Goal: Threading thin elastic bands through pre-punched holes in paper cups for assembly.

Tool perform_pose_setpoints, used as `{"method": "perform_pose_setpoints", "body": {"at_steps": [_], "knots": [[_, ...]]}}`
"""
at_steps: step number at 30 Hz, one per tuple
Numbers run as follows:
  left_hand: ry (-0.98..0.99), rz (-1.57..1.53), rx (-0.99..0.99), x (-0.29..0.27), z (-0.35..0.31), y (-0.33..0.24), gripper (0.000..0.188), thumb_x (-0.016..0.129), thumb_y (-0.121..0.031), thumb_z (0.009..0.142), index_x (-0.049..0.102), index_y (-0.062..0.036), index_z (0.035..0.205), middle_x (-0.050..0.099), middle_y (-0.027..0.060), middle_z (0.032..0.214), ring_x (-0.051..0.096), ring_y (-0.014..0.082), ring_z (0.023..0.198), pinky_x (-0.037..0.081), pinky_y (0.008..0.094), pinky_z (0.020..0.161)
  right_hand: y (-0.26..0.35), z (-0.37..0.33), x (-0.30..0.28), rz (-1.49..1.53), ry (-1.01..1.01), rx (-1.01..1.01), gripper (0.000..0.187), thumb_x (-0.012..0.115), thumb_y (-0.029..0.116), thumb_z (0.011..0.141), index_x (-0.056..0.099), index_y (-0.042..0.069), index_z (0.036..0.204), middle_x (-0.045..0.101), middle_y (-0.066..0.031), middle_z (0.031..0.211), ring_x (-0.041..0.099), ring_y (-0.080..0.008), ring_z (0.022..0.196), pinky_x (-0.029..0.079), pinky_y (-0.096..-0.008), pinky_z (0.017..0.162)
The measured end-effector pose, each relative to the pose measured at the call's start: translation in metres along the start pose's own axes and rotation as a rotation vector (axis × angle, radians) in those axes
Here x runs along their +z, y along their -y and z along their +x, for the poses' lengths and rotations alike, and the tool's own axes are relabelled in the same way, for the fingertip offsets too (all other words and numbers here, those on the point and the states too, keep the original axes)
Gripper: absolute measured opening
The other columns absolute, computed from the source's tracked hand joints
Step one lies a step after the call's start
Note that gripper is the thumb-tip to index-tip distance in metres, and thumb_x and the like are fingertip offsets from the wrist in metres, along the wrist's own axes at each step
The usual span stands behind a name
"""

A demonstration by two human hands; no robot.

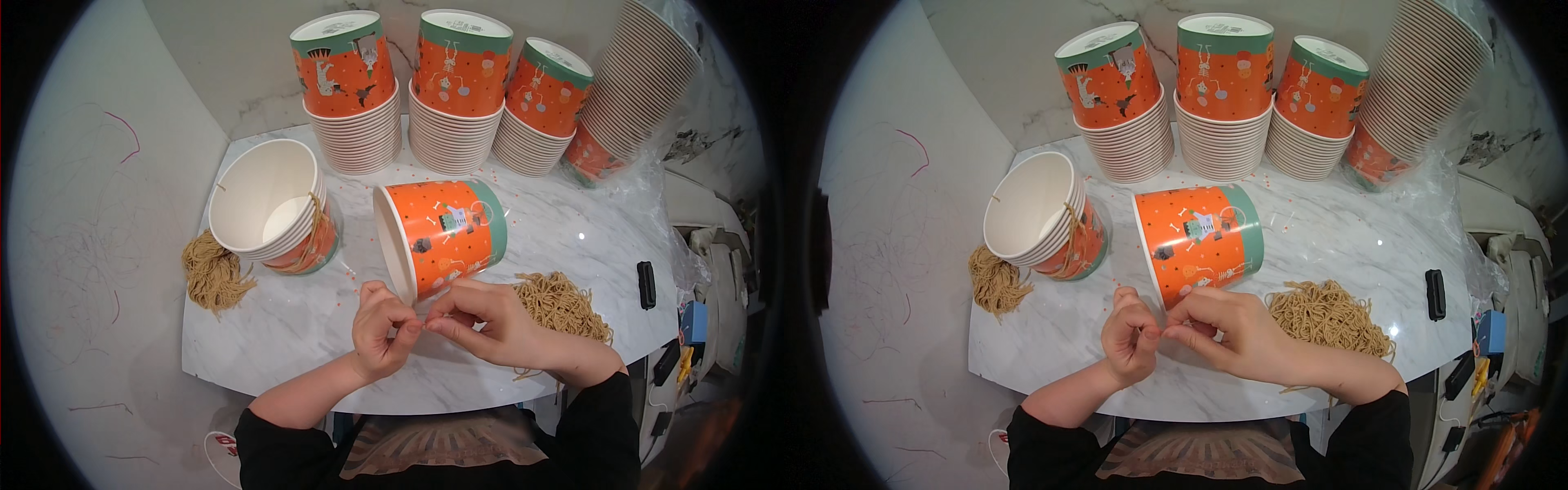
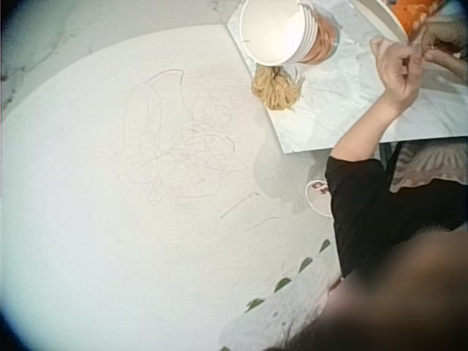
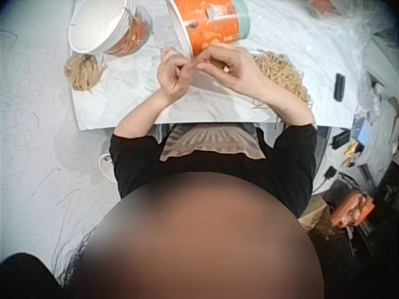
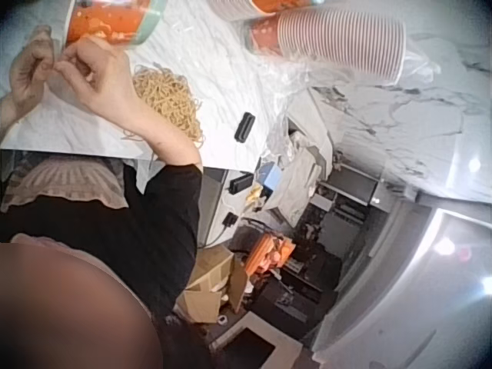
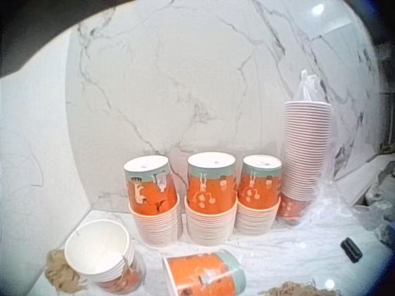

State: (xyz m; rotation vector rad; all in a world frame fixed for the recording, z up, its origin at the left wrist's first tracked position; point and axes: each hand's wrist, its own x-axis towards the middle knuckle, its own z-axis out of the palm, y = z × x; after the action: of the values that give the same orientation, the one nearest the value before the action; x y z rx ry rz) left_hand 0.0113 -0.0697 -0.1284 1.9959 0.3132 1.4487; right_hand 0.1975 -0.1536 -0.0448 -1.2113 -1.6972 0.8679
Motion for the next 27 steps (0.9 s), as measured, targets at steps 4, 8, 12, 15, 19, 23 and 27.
{"method": "perform_pose_setpoints", "body": {"at_steps": [4, 8, 12, 15, 19, 23, 27], "knots": [[0.002, -0.015, -0.044, 0.0, 0.0, 0.001, 0.014, 0.07, -0.013, 0.094, 0.06, -0.0091, 0.084, 0.053, -0.0004, 0.071, 0.046, 0.0182, 0.063, 0.036, 0.0365, 0.076, 0.007, -0.001, -0.004, -0.151, 0.055, 0.012, 0.015, 0.075, 0.011, 0.091, 0.069, 0.005, 0.104, 0.066, -0.0064, 0.085, 0.064, -0.0186, 0.067, 0.051, -0.0291, 0.06], [0.031, -0.031, -0.038, 0.0, 0.001, 0.001, 0.014, 0.067, -0.013, 0.096, 0.058, -0.0078, 0.087, 0.053, 0.0004, 0.071, 0.047, 0.0176, 0.068, 0.035, 0.0355, 0.076, -0.003, -0.003, 0.002, -0.116, -0.046, -0.099, 0.017, 0.079, 0.004, 0.087, 0.074, 0.005, 0.103, 0.063, -0.0028, 0.077, 0.054, -0.0117, 0.06, 0.042, -0.0269, 0.053], [-0.031, -0.137, -0.122, -0.002, -0.009, 0.013, 0.011, 0.064, -0.012, 0.099, 0.055, -0.0056, 0.099, 0.058, 0.0048, 0.09, 0.051, 0.0168, 0.081, 0.04, 0.0347, 0.083, 0.004, 0.001, -0.008, -0.164, -0.101, -0.06, 0.016, 0.075, 0.003, 0.086, 0.071, 0.006, 0.101, 0.063, -0.0049, 0.08, 0.057, -0.0154, 0.06, 0.046, -0.0278, 0.056], [-0.186, -0.2, -0.163, 0.006, 0.003, 0.017, 0.028, 0.061, -0.007, 0.1, 0.049, -0.0024, 0.125, 0.057, 0.011, 0.123, 0.056, 0.0189, 0.103, 0.045, 0.0349, 0.095, 0.003, 0.006, -0.016, -0.142, -0.201, -0.078, 0.016, 0.076, 0.001, 0.084, 0.07, 0.005, 0.098, 0.064, -0.0048, 0.081, 0.058, -0.0143, 0.064, 0.046, -0.0274, 0.058], [-0.052, -0.535, -0.442, 0.01, 0.012, 0.012, 0.065, 0.06, 0.0, 0.1, 0.026, 0.0, 0.155, 0.047, 0.0158, 0.147, 0.056, 0.0223, 0.124, 0.044, 0.037, 0.107, -0.012, 0.014, -0.026, -0.337, -0.318, -0.288, 0.015, 0.077, 0.001, 0.085, 0.069, 0.003, 0.097, 0.066, -0.0068, 0.088, 0.062, -0.016, 0.074, 0.049, -0.0288, 0.062], [0.074, -0.445, -0.436, 0.009, 0.006, 0.015, 0.072, 0.06, 0.0, 0.101, 0.019, 0.0004, 0.16, 0.052, 0.0158, 0.143, 0.055, 0.0216, 0.127, 0.043, 0.0375, 0.11, -0.011, 0.021, -0.027, -0.351, -0.34, -0.324, 0.015, 0.076, 0.0, 0.085, 0.068, 0.001, 0.097, 0.067, -0.0094, 0.096, 0.067, -0.0183, 0.083, 0.053, -0.0296, 0.066], [0.079, -0.425, -0.424, 0.011, 0.003, 0.015, 0.071, 0.059, 0.0, 0.101, 0.02, 0.0005, 0.16, 0.054, 0.0149, 0.14, 0.056, 0.0217, 0.126, 0.044, 0.0365, 0.109, -0.011, 0.021, -0.026, -0.288, -0.344, -0.274, 0.016, 0.075, -0.002, 0.085, 0.066, 0.0, 0.099, 0.067, -0.0113, 0.102, 0.07, -0.0214, 0.085, 0.057, -0.0298, 0.068]]}}
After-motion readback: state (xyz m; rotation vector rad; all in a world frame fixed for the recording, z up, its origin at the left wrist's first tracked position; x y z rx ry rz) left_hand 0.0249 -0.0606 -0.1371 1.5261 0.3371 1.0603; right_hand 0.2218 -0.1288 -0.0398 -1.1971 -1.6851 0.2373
